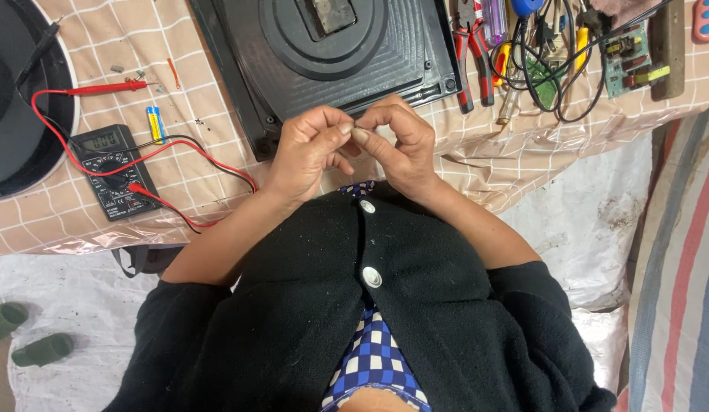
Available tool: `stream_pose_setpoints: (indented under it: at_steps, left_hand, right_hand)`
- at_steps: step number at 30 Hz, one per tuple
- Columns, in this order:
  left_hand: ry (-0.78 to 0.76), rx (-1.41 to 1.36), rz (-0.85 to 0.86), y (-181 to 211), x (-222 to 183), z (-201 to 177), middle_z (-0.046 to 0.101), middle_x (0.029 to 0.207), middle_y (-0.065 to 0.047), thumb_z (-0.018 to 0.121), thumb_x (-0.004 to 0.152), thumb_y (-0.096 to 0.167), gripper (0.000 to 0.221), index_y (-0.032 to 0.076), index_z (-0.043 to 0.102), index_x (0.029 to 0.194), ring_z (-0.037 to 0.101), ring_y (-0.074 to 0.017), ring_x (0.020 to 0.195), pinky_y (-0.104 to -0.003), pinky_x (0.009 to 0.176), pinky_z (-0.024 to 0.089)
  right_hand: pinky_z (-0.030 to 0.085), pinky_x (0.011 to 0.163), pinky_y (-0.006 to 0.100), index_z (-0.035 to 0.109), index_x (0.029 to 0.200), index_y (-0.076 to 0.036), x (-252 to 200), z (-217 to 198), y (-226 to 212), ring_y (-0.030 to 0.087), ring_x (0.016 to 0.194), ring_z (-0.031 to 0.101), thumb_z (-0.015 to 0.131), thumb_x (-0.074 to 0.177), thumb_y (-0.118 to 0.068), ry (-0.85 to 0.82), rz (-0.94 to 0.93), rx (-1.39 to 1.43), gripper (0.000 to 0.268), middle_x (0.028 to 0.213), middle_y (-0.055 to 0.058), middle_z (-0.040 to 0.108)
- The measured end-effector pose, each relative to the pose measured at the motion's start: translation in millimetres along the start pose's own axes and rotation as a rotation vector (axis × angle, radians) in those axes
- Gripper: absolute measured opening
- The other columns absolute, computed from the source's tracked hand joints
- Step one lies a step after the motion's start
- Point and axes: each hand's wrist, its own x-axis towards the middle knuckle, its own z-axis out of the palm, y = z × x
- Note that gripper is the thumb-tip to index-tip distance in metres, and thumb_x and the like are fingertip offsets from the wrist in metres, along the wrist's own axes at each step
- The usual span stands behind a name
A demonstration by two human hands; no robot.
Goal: Testing the internal components of an induction cooker using a digital multimeter and a screwdriver.
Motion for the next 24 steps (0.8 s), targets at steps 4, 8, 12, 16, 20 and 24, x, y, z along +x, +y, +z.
stream_pose_setpoints:
  at_steps: [4,8,12,16,20,24]
  left_hand:
    - [-0.052,-0.001,-0.011,1,0,1,0.072,0.089,-0.022,0.062,0.1,0.009,0.017,-0.006,0.065,0.108,0.074,-0.0232,0.074,-0.033,0.052,0.066]
    - [-0.057,0.007,-0.015,-7,-1,-3,0.073,0.089,-0.02,0.062,0.101,0.01,0.016,-0.005,0.065,0.106,0.074,-0.0224,0.074,-0.032,0.051,0.066]
    - [-0.076,-0.096,-0.091,-15,-1,-9,0.073,0.09,-0.02,0.062,0.101,0.014,0.017,-0.002,0.064,0.107,0.074,-0.0238,0.072,-0.032,0.051,0.066]
    - [-0.095,-0.145,-0.115,-19,-3,-11,0.072,0.091,-0.016,0.062,0.1,0.016,0.016,0.001,0.062,0.107,0.074,-0.0216,0.07,-0.03,0.05,0.064]
    - [-0.102,-0.161,-0.117,-26,-5,-14,0.071,0.091,-0.015,0.062,0.1,0.016,0.015,0.003,0.062,0.108,0.073,-0.0204,0.067,-0.029,0.049,0.063]
    - [-0.087,-0.189,-0.101,-38,-8,-24,0.071,0.088,-0.015,0.064,0.098,0.01,0.011,0.002,0.065,0.106,0.069,-0.0176,0.06,-0.025,0.043,0.057]
  right_hand:
    - [0.05,0.076,0.037,0.073,0.095,0.004,-3,0,1,0.022,0.076,0.06,0.078,0.091,-0.001,0.006,0.012,-0.019,0.008,0.084,0.014,0.061]
    - [0.051,0.075,0.037,0.073,0.094,0.004,-5,1,2,0.021,0.076,0.06,0.078,0.092,-0.001,0.005,0.022,-0.039,0.008,0.083,0.013,0.06]
    - [0.048,0.074,0.035,0.072,0.092,0.005,-6,1,5,0.021,0.075,0.059,0.079,0.09,-0.001,-0.019,0.064,0.023,0.009,0.081,0.013,0.059]
    - [0.048,0.075,0.034,0.073,0.091,0.004,-10,-3,15,0.019,0.075,0.058,0.081,0.088,0.0,-0.029,0.091,0.083,0.009,0.081,0.012,0.06]
    - [0.047,0.075,0.033,0.073,0.088,0.004,-11,-5,14,0.019,0.074,0.057,0.083,0.085,0.002,-0.064,0.136,0.114,0.01,0.079,0.012,0.059]
    - [0.047,0.075,0.034,0.071,0.087,0.004,-7,-4,13,0.02,0.076,0.059,0.082,0.085,0.004,-0.153,0.132,0.152,0.011,0.08,0.013,0.059]
